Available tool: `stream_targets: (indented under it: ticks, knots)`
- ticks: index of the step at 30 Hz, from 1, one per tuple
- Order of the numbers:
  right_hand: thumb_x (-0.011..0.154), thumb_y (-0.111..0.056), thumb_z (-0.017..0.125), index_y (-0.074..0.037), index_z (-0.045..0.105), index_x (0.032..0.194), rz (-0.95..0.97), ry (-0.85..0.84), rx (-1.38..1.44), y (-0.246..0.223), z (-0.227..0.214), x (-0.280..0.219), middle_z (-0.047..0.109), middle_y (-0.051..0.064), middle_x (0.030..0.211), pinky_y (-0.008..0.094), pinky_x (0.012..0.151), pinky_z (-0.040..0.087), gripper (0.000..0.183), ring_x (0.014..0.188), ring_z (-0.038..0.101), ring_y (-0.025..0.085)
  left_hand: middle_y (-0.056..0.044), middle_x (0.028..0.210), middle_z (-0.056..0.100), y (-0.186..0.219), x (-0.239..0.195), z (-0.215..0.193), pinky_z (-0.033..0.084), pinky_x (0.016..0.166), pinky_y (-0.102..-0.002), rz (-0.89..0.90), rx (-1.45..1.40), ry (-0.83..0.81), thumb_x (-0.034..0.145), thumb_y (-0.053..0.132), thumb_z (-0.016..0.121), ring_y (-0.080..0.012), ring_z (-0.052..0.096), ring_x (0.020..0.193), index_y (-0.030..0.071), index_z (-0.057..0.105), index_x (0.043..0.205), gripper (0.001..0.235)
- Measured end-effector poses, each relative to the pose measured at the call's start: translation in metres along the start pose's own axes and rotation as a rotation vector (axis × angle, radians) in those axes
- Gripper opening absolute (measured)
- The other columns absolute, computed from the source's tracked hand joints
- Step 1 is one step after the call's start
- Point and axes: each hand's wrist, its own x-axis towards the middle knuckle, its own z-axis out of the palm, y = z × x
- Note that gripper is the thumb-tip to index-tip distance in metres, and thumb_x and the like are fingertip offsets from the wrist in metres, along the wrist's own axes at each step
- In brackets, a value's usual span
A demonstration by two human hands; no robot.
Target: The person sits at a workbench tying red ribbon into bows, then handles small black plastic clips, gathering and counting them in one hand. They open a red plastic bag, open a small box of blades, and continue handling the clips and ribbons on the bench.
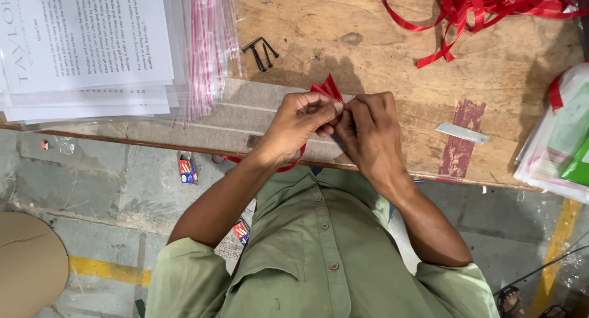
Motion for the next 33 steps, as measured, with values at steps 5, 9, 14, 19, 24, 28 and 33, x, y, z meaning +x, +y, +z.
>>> stream_targets:
  ticks: [5,9,14,19,24,28,33]
  knots:
    - [0.086,0.002,0.076,0.005,0.060,0.102,-0.069,-0.024,-0.004,0.014,0.001,0.004,0.059,0.018,0.105,0.046,0.082,0.049,0.023,0.098,0.055,0.036,-0.002,0.085,0.071,-0.003,-0.002,0.000,0.055,0.066,-0.023,0.023,0.027,-0.008,0.101,0.020,0.071,-0.0058,0.062,0.070,-0.001,0.074,0.103,0.021]
    - [0.082,0.002,0.076,0.004,0.056,0.098,-0.030,-0.054,-0.029,0.027,-0.001,0.006,0.054,0.018,0.094,0.048,0.076,0.047,0.026,0.089,0.052,0.034,-0.002,0.080,0.070,-0.002,-0.008,0.008,0.056,0.061,-0.023,0.067,0.183,0.083,0.100,0.017,0.070,-0.0056,0.063,0.067,-0.003,0.074,0.105,0.022]
    - [0.088,0.000,0.075,0.004,0.057,0.099,0.076,-0.091,0.050,0.034,-0.001,0.000,0.058,0.018,0.093,0.046,0.073,0.049,0.022,0.083,0.058,0.034,-0.003,0.079,0.072,-0.003,-0.008,0.012,0.061,0.062,-0.024,0.124,0.295,0.150,0.099,0.016,0.069,-0.0073,0.070,0.070,-0.004,0.074,0.103,0.021]
    - [0.105,-0.003,0.066,0.002,0.061,0.122,0.343,-0.164,0.282,0.017,-0.028,0.017,0.071,0.014,0.104,0.036,0.078,0.056,0.019,0.088,0.072,0.025,-0.004,0.081,0.073,-0.001,-0.007,0.009,0.063,0.064,-0.024,0.083,0.265,0.138,0.099,0.018,0.069,-0.0092,0.074,0.074,-0.004,0.073,0.102,0.022]
    - [0.091,0.007,0.073,0.005,0.067,0.108,0.102,-0.163,0.333,0.020,-0.020,0.014,0.070,0.016,0.108,0.033,0.076,0.056,0.018,0.091,0.070,0.025,-0.004,0.080,0.074,0.003,-0.007,0.011,0.063,0.063,-0.024,0.087,0.302,0.114,0.099,0.018,0.069,-0.0091,0.073,0.073,-0.004,0.073,0.101,0.022]
    - [0.088,0.017,0.065,0.005,0.066,0.099,0.133,-0.100,0.307,0.032,0.000,0.010,0.070,0.014,0.099,0.032,0.077,0.056,0.016,0.087,0.071,0.023,-0.005,0.080,0.073,-0.006,-0.006,0.011,0.063,0.064,-0.025,0.096,0.291,0.127,0.098,0.016,0.070,-0.0090,0.072,0.072,-0.004,0.074,0.101,0.021]
    - [0.074,0.022,0.055,0.005,0.059,0.089,0.201,-0.024,0.185,0.044,0.016,0.008,0.064,0.016,0.087,0.036,0.065,0.051,0.023,0.073,0.064,0.026,-0.005,0.078,0.073,-0.006,-0.006,0.013,0.064,0.064,-0.025,0.118,0.277,0.137,0.098,0.014,0.069,-0.0090,0.072,0.070,-0.004,0.075,0.102,0.019]
